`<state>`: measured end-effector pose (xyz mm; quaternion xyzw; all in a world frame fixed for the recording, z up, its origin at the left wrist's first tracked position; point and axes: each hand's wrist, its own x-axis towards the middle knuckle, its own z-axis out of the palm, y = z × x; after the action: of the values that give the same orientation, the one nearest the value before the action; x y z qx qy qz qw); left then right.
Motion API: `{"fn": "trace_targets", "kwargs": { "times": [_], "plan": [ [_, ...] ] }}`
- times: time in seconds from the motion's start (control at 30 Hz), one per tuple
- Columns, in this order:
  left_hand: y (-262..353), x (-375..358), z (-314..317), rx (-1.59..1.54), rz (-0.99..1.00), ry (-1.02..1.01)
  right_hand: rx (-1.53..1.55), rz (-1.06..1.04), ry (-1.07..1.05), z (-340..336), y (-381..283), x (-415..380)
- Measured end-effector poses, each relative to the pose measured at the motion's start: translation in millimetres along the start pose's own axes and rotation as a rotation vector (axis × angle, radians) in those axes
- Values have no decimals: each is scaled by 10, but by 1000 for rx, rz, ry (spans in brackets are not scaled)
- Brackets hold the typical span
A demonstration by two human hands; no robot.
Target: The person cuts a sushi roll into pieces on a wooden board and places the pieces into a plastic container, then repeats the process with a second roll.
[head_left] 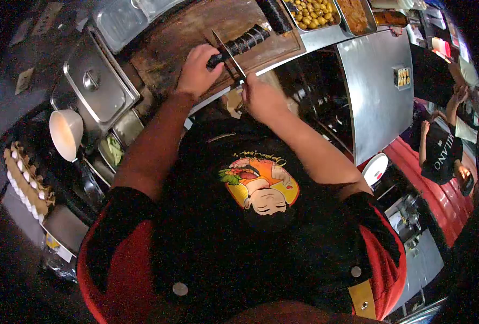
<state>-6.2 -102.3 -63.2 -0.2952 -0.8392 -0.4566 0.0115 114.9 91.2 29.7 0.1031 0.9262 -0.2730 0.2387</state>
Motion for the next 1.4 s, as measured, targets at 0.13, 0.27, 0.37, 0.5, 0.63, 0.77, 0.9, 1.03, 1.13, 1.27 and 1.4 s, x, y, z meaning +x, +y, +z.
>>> {"fn": "trace_targets", "kwargs": {
  "times": [0.13, 0.27, 0.37, 0.5, 0.63, 0.77, 0.9, 1.03, 1.13, 1.27, 1.4],
  "plan": [
    [58, 23, 82, 33, -31, -27, -11, 64, -1, -71, -13, -92],
    [62, 42, 151, 20, 3, -17, -39, 79, 26, 92, 192, -72],
    [126, 47, 170, 45, -18, -18, -68, 145, -40, -171, -10, -193],
    [204, 54, 170, 31, -13, 9, -104, 147, -75, -133, 107, -254],
    [234, 27, 170, 25, -11, 6, -85, 79, -36, -48, 203, -167],
    [218, 6, 205, 37, 9, 25, -95, -20, 38, -24, 42, 301],
    [194, 5, 222, 35, 29, 19, -51, -43, 25, -162, -100, 401],
    [246, -43, 270, 16, 42, 43, -49, -14, -53, -97, 209, -140],
    [271, -66, 258, 44, 51, 44, -68, 51, -117, -131, 230, -290],
    [236, -63, 273, 52, 54, 43, -33, -25, -34, 5, 86, 256],
    [238, -55, 240, 41, 64, 41, -4, 6, -66, -32, -3, 312]
  ]
}}
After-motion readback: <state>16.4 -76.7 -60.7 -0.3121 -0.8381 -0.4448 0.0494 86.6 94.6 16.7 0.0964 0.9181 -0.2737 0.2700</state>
